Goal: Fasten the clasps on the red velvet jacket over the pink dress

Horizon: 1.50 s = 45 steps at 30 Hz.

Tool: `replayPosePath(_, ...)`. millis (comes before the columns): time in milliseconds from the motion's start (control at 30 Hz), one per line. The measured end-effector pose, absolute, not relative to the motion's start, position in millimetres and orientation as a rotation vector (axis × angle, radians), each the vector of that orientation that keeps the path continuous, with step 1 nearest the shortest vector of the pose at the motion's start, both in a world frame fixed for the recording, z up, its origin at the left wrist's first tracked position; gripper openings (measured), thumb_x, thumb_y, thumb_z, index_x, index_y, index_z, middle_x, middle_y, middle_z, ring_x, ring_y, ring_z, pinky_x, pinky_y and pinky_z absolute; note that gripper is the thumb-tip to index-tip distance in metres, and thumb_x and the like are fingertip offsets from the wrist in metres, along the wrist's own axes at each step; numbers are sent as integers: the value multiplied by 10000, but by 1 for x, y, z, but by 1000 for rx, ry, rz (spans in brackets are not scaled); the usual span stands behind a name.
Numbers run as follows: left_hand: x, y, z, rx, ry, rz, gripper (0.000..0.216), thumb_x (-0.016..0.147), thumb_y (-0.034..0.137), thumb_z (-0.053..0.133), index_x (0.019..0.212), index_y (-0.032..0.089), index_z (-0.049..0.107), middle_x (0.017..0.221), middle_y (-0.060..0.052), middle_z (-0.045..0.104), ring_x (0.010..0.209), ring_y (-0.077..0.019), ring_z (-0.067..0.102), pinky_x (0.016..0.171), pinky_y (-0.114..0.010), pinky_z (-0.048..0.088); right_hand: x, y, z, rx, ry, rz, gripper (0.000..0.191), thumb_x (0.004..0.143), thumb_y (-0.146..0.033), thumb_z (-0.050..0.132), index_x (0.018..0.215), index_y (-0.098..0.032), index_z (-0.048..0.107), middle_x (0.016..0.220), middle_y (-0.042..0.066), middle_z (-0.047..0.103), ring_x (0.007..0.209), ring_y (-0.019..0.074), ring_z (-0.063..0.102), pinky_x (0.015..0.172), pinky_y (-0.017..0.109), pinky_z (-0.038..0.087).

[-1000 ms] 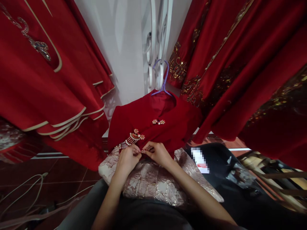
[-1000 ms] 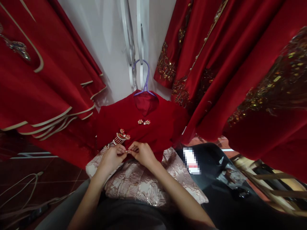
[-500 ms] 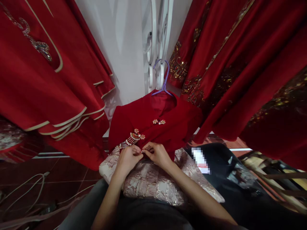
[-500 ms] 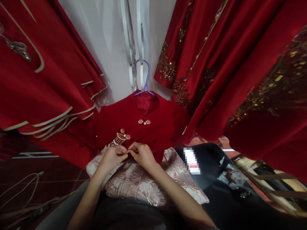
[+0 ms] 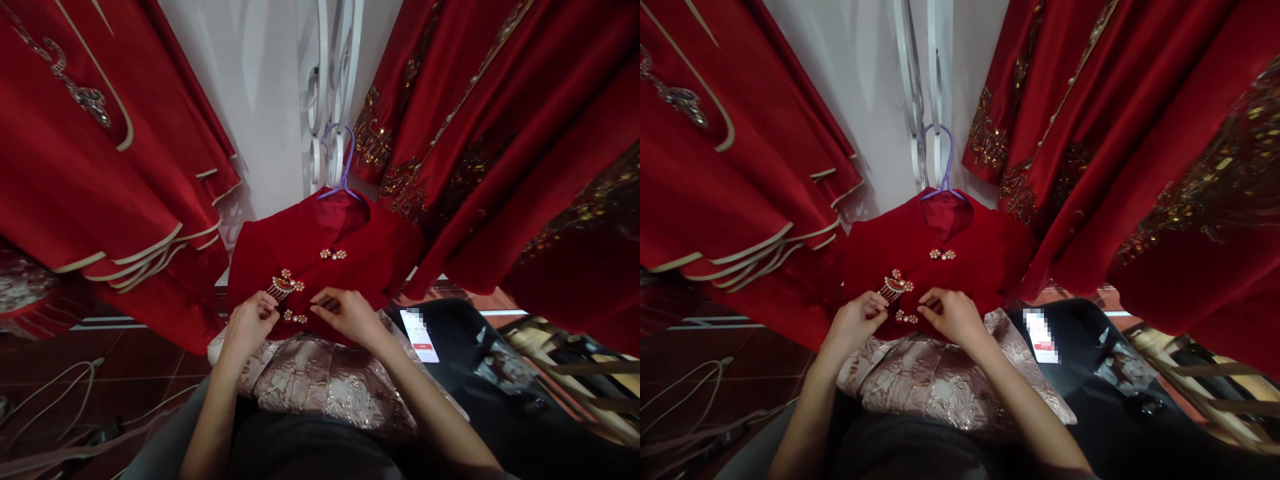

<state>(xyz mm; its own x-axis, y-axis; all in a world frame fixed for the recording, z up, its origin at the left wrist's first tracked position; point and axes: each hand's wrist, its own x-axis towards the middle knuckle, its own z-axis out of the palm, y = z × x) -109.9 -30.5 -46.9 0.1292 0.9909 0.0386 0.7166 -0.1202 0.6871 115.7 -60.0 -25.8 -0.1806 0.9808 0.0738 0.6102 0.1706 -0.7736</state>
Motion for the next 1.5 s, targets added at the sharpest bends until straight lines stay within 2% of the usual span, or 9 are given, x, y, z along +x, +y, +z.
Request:
replayPosePath(167,-110,-35,-43,2184,1454,562,96,766,218,604,854,223,644,909,-12,646,762,-158,634,723,-280,482,125,-64,-21,-1576,-1899,900,163,840,-340,635,933,-223,698,860,24,743,771,169,686,704,271,502)
replayPosePath(333,-98,-39,-45,2303,1353,490,94,797,257,620,875,219,657,950,-32,634,811,-185,632,747,-305,482,109,-63,-46,-1687,-2028,1018,316,779,-335,701,1055,-188,653,880,59,744,823,197,692,703,268,482)
replayPosePath(667,-94,-32,-66,2110,1253,691,54,814,242,617,800,203,583,784,-10,674,761,-172,663,732,-284,534,92,-53,-70,-1632,-1910,876,100,855,-268,627,921,-193,625,881,54,734,808,169,686,706,235,468)
replayPosePath(800,-93,-34,-64,2074,1245,702,66,842,258,591,803,206,599,788,-8,694,764,-163,675,733,-279,544,93,-51,-76,-1567,-1902,881,75,852,-255,625,894,-194,625,850,44,725,760,153,671,669,223,461)
replayPosePath(900,-92,-36,-60,2030,1232,723,94,809,286,644,800,200,610,783,-6,686,756,-154,665,708,-265,546,99,-50,-72,-1545,-1931,928,90,843,-276,638,867,-190,632,803,35,716,714,142,656,632,217,450)
replayPosePath(1033,-87,-29,-61,1767,1227,935,285,754,386,713,934,182,625,846,-25,697,802,-164,668,685,-264,557,120,-50,-54,-1385,-2050,1151,101,823,-266,653,857,-171,645,776,31,710,697,134,647,624,215,458)
replayPosePath(1200,-72,-16,-63,1101,1079,1201,443,683,471,759,953,128,684,922,-73,730,851,-184,687,842,-356,568,148,-52,-32,-1139,-2185,1452,152,824,-306,663,875,-162,664,825,28,718,724,125,647,666,228,484)
replayPosePath(1333,-62,-17,-58,802,978,1221,445,598,406,836,930,133,718,959,-89,743,856,-167,688,895,-357,539,154,-50,-28,-1140,-2181,1466,181,833,-323,657,905,-157,669,863,33,714,754,121,641,695,240,498)
replayPosePath(1500,-55,-18,-63,744,969,1285,400,618,367,821,936,146,723,990,-94,743,865,-154,687,866,-311,527,151,-49,-32,-1111,-2168,1481,184,833,-328,658,897,-156,664,863,35,720,746,121,643,685,242,492)
